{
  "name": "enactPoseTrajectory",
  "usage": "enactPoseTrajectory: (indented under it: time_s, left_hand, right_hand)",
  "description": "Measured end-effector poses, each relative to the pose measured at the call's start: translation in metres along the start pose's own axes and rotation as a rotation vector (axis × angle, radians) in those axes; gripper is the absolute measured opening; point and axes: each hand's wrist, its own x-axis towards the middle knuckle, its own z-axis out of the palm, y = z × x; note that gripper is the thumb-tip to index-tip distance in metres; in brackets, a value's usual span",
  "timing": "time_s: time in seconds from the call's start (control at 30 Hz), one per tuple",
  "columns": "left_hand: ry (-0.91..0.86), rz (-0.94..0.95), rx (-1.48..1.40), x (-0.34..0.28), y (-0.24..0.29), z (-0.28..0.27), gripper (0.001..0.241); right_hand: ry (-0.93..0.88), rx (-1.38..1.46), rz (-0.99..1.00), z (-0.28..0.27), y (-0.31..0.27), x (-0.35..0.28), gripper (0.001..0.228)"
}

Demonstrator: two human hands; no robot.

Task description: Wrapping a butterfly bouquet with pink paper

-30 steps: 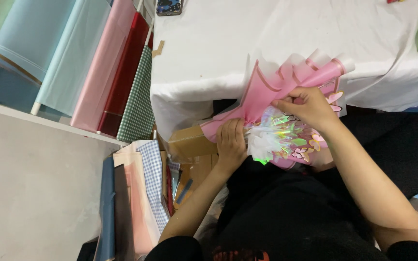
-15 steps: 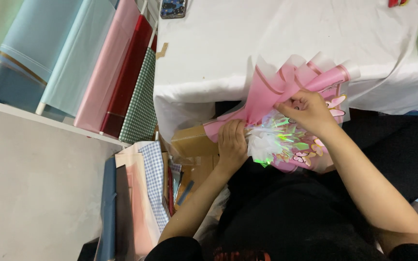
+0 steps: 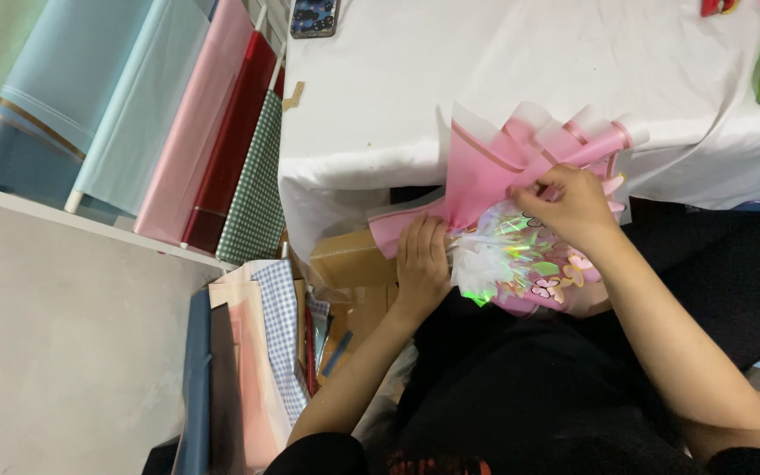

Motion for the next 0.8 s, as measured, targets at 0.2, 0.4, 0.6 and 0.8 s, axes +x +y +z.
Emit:
enactPoseTrajectory:
  time_s: [0.2,0.4,0.6,0.8]
  left_hand:
    - [-0.005,0.018,0.016,-0.016,-0.006,0.016,0.036]
    - [-0.174,0.015,-0.039,-0.001,-0.002,-0.006,0.032]
    - [-0.171,0.021,-0.051,-0.002,0.001,-0.008,0.032]
    - [-0.182,0.007,-0.050,-0.010,0.000,-0.003,0.033]
  right_hand:
    - [0.237,0.136,0.009,-0.016,0.044,0.017,0.017]
    - [0.336,-0.469,-0.075,-0.088,0.040,0.047,0.026]
    - [0.063,0.097,-0.044,-0.084,-0.006,0.054,0.042]
    - [-0.083,-0.024,-0.024,-0.068,-0.020,0.060,0.039]
